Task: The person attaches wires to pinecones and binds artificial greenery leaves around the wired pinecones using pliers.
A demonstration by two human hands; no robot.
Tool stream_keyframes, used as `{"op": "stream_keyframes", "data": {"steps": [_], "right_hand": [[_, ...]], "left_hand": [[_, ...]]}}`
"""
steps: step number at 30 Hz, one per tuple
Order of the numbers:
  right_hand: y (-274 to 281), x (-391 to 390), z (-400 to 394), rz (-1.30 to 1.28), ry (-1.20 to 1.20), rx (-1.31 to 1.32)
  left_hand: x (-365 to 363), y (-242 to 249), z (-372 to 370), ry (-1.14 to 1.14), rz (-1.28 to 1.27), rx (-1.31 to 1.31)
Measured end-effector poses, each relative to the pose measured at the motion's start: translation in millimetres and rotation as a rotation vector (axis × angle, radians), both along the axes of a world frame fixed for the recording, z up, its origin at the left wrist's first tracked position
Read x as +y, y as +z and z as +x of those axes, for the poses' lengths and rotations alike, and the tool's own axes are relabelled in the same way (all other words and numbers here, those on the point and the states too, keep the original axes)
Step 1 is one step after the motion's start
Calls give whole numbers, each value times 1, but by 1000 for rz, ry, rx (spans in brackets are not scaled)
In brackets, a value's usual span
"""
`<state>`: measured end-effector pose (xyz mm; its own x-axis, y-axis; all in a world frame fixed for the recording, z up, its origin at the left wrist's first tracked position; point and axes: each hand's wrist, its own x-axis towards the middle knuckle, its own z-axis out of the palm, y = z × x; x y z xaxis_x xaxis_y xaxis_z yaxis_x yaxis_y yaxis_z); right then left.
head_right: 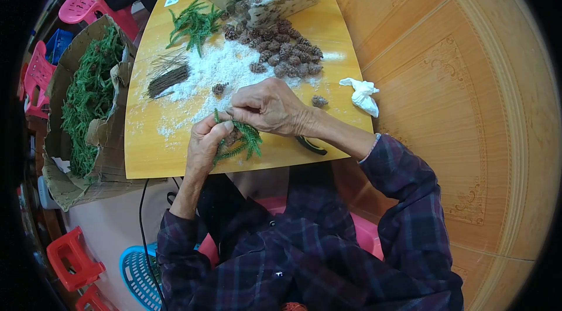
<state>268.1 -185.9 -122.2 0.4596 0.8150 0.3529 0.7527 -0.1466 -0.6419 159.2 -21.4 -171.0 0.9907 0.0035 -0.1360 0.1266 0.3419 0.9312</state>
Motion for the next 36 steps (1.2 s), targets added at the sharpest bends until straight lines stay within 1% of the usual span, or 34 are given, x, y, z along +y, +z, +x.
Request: {"op": "stream_keyframes", "data": {"steps": [2, 5, 8, 11, 14, 17, 20, 23, 26, 27, 30, 31, 34, 36], "right_hand": [[-4, 0, -1, -9, -59, -25], [7, -1, -1, -50, -148, 80], [2, 0, -1, -45, -94, 112], [-1, 2, -4, 13, -66, 93], [-3, 0, -3, -19, -48, 39], [-2, 0, -8, 20, -55, 0], [3, 5, -14, 85, 47, -72], [14, 5, -9, 18, 76, 146], [13, 0, 3, 8, 32, 280], [15, -2, 3, -5, 57, 266], [27, -7, -3, -153, 161, 166], [22, -8, -2, -162, 175, 72], [7, 0, 3, 83, 258, -134], [12, 0, 4, -6, 290, -213]], "left_hand": [[0, 1, 0, -12, 25, 4], [3, -3, 1, -20, 54, -22], [-1, -2, 2, -19, 48, -71], [-3, -6, 3, 4, 79, -99], [-5, -5, 2, 2, 88, -71], [-6, -7, 4, 9, 68, -83], [-5, -13, 7, 4, 151, -104], [0, -8, 6, -28, 7, -88], [6, -7, 3, -109, -28, -48], [6, -4, 1, -105, -40, -30], [6, -2, -1, -113, -69, -8], [8, -6, 0, -129, -73, -20], [7, -11, 0, -120, -66, -18], [7, -12, 0, -112, -47, -32]]}}
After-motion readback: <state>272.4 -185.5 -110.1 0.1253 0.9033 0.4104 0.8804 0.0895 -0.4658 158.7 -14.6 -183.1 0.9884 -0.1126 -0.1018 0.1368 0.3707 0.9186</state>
